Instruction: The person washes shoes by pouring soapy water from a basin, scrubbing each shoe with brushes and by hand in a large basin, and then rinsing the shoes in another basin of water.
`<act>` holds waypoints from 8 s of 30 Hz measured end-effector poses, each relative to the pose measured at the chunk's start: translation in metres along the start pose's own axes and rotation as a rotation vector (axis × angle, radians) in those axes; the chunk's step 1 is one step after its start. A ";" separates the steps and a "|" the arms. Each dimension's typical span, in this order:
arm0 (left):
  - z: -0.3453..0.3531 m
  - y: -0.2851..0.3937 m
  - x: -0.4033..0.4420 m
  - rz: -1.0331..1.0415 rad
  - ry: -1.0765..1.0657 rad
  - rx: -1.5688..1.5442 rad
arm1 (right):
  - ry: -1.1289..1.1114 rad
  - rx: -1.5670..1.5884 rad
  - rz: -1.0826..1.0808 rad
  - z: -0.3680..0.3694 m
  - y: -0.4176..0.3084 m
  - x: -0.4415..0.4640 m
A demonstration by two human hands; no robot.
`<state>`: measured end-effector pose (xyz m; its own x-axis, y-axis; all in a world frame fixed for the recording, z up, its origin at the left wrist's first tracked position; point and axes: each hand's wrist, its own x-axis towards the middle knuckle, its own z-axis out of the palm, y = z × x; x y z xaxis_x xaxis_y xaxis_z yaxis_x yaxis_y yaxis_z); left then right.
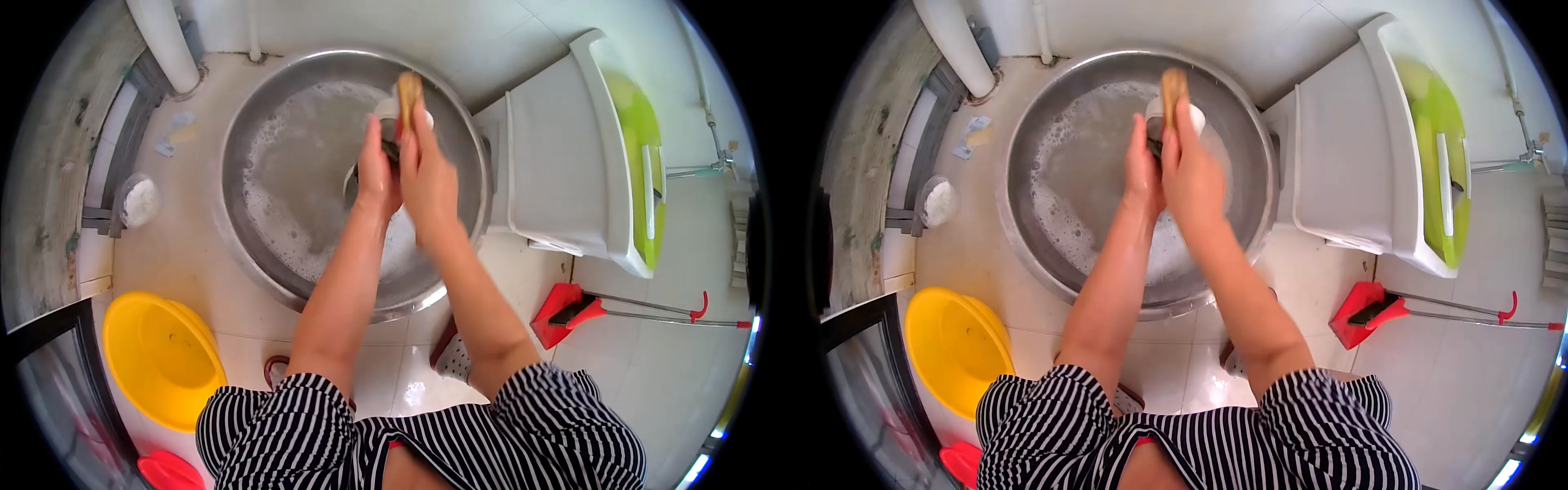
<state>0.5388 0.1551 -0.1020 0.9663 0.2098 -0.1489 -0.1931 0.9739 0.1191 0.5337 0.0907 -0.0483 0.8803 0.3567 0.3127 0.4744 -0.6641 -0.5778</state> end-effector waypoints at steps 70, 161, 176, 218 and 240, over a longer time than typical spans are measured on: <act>-0.145 0.017 -0.009 0.054 0.701 1.446 | -0.551 -0.049 0.120 0.110 0.134 -0.005; -0.129 0.026 -0.014 -0.389 0.288 0.086 | -0.477 -0.041 0.128 0.063 0.111 -0.012; -0.140 0.032 -0.006 -0.161 0.310 0.082 | -0.453 0.173 0.105 0.048 0.081 -0.073; -0.036 0.002 -0.051 0.335 0.223 0.888 | -0.419 1.565 0.852 0.068 0.055 -0.033; 0.045 0.059 -0.130 -0.422 0.015 2.169 | -0.302 1.890 0.942 0.064 0.068 0.029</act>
<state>0.4099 0.1814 -0.0314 0.8859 0.0850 -0.4561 0.4071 -0.6138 0.6764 0.5919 0.0977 -0.1264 0.6770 0.5919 -0.4375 -0.7357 0.5613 -0.3792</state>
